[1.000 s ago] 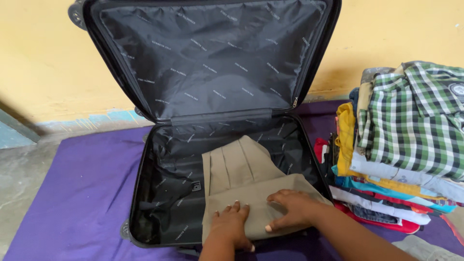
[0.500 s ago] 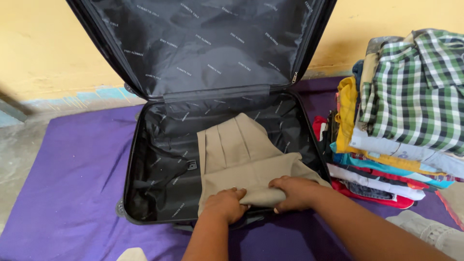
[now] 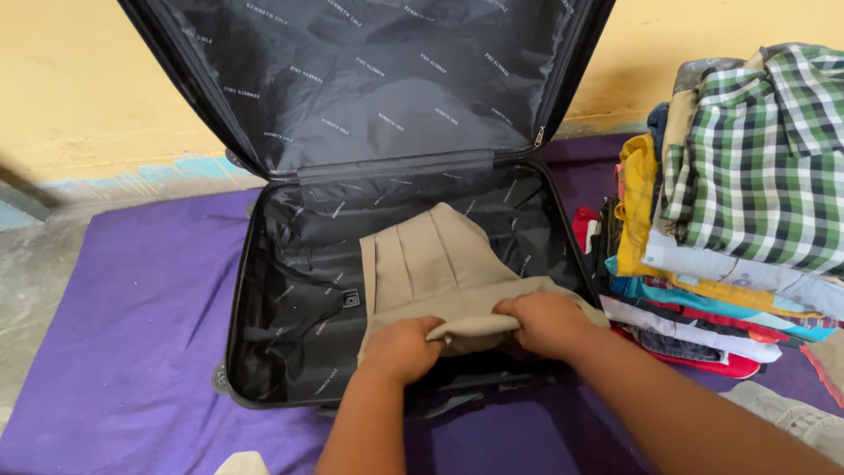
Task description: The person takes a folded green and white plaid shirt out of a suitcase, shows it to the camera, then places it on a stack of clothes before picking up and folding a pair of tan pants and putting them into the suitcase. The person then closes the suitcase zipper and pats the top of the case.
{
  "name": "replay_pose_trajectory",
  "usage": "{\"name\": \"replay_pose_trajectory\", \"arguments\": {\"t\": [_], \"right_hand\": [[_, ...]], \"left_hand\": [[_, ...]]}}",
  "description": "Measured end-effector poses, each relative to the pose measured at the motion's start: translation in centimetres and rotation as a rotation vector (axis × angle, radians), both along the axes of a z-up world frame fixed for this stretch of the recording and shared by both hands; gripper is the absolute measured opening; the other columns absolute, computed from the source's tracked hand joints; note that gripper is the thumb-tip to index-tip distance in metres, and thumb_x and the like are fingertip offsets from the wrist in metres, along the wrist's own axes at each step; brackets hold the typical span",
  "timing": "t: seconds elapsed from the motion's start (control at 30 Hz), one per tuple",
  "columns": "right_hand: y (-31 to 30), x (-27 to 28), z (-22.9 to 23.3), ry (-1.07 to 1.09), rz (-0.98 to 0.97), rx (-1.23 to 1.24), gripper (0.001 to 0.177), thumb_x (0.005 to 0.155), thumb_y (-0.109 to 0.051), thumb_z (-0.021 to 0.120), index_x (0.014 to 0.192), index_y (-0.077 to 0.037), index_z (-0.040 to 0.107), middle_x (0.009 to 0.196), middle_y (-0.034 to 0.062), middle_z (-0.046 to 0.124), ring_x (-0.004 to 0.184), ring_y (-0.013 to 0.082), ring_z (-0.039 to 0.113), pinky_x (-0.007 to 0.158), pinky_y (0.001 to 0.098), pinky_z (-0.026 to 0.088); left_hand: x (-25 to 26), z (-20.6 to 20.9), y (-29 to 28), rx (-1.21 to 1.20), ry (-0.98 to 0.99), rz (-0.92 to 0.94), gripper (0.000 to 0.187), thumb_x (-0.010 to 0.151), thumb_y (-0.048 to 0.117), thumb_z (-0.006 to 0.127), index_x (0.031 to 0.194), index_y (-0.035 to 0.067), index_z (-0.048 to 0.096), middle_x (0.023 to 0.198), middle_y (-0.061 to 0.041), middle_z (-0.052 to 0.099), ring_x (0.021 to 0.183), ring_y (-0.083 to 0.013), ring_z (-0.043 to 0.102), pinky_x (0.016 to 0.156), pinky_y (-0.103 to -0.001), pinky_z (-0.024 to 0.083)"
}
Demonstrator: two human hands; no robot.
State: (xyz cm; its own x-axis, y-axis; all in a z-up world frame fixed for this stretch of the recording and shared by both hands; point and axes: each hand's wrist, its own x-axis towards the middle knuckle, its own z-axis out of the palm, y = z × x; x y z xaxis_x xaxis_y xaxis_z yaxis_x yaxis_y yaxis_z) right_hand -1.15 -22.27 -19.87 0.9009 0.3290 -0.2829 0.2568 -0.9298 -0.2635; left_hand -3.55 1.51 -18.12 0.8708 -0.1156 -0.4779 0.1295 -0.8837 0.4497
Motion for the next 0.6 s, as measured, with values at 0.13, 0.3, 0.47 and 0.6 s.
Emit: {"name": "replay_pose_trajectory", "arguments": {"t": [0.13, 0.3, 0.47, 0.6], "right_hand": [[0.6, 1.6, 1.7, -0.068, 0.061, 0.022, 0.035, 0.077, -0.023, 0.073, 0.111, -0.028, 0.075, 0.101, 0.0084, 0.076, 0.099, 0.032, 0.071, 0.087, 0.0461, 0.055], [2.7, 2.2, 4.3, -0.113, 0.078, 0.0, 0.034, 0.077, -0.022, 0.072, 0.11, -0.025, 0.074, 0.097, 0.0109, 0.076, 0.094, 0.0345, 0.071, 0.081, 0.0487, 0.056], [3.8, 1.8, 6.1, -0.1, 0.031, -0.016, 0.035, 0.075, -0.027, 0.075, 0.11, -0.026, 0.073, 0.097, 0.01, 0.075, 0.093, 0.0337, 0.071, 0.081, 0.0474, 0.056], [3.4, 2.6, 6.9, -0.143, 0.03, -0.04, 0.036, 0.074, -0.022, 0.074, 0.109, -0.026, 0.073, 0.096, 0.0075, 0.076, 0.093, 0.0318, 0.072, 0.083, 0.0477, 0.056]], "left_hand": [[1.7, 1.6, -1.4, -0.005, -0.166, -0.106, 0.048, 0.081, 0.031, 0.072, 0.129, 0.03, 0.068, 0.123, -0.008, 0.072, 0.12, -0.0291, 0.064, 0.104, -0.043, 0.047], [2.0, 2.4, -4.8, 0.061, -0.419, -0.173, 0.057, 0.068, 0.03, 0.084, 0.12, 0.017, 0.066, 0.118, -0.009, 0.07, 0.11, -0.0313, 0.062, 0.099, -0.052, 0.038], [2.5, 1.9, -4.4, 0.132, -0.406, -0.154, 0.021, 0.087, 0.017, 0.065, 0.107, 0.021, 0.071, 0.106, -0.006, 0.074, 0.108, -0.0288, 0.067, 0.096, -0.047, 0.044], [3.0, 2.7, -4.0, 0.11, -0.41, -0.12, 0.028, 0.083, 0.01, 0.062, 0.105, 0.024, 0.073, 0.103, -0.007, 0.075, 0.107, -0.0289, 0.067, 0.095, -0.046, 0.045]]}}
